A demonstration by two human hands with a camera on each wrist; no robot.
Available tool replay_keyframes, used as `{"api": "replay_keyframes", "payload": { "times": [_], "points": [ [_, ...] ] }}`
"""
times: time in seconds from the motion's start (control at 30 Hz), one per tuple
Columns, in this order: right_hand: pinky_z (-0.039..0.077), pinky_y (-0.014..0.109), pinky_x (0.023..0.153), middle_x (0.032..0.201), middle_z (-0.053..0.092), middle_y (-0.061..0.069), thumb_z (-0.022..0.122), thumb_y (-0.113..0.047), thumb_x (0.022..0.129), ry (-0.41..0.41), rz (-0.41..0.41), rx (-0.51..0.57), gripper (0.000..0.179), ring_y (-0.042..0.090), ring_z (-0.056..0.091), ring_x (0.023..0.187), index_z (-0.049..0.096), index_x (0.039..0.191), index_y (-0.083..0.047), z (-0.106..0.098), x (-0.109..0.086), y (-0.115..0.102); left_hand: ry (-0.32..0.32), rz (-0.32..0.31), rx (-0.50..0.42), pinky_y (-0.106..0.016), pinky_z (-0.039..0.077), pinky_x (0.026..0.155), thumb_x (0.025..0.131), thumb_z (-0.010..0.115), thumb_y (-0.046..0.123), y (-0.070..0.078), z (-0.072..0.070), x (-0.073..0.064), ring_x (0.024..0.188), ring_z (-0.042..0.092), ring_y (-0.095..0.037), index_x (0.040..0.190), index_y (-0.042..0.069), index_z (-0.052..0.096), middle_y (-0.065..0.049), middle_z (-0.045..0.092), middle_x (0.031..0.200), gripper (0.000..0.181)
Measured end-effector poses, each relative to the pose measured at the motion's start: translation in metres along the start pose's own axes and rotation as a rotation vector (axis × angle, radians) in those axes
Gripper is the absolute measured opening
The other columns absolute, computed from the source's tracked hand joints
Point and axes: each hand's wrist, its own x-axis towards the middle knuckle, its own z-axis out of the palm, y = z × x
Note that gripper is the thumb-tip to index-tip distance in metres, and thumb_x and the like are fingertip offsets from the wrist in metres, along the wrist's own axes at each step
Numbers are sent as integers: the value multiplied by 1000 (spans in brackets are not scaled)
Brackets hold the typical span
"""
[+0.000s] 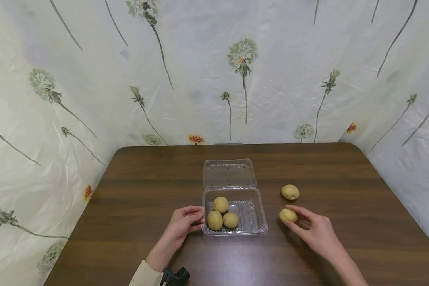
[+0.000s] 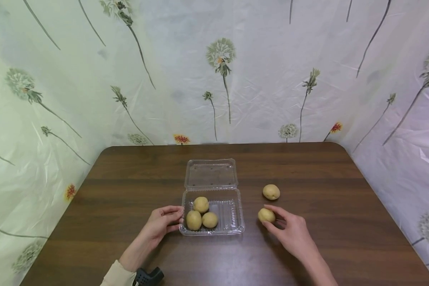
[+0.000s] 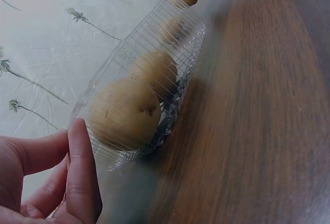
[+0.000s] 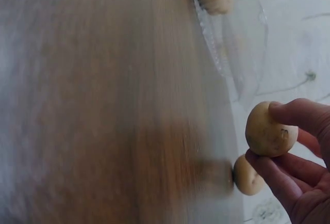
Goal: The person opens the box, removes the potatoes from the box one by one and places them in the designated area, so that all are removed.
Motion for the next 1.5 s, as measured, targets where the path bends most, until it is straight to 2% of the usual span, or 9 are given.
{"api": "replay_keyframes", "payload": {
  "times": [0.27,0.5,0.73,1.03,1.5],
  "points": [
    [55,21,76,111,69,12,81,-10,82,-3,26,3,45,26,66,98,65,123,-5,-4,1,7,10,-9,4,-28,58,70,91,70,8,0,0,0,77,65,-14,119,-12,60,-10,68,92,36],
    [55,20,76,109,69,13,80,-12,82,5,49,-17,44,20,66,97,65,123,-5,-9,1,10,10,-8,-5,-28,58,70,90,71,8,0,0,-1,77,65,-14,120,-13,59,-11,68,92,37],
    [55,20,76,108,69,14,80,-14,83,6,64,-23,43,8,65,97,66,123,-5,-12,2,13,15,-14,-1,-28,58,71,91,70,9,1,0,-1,77,65,-13,120,-12,59,-11,68,93,37],
    [53,14,75,108,69,17,80,-13,83,14,69,-38,42,14,66,94,66,122,-4,-15,5,19,5,-5,-4,-28,58,70,92,69,8,1,0,-1,76,65,-14,120,-11,60,-7,68,88,35],
    [54,16,74,110,69,18,79,-17,85,-6,93,-50,44,8,66,94,65,124,-4,-20,10,28,8,-12,-12,-28,58,70,91,70,8,2,0,0,76,65,-14,120,-13,59,-7,68,88,38]
  ]
}}
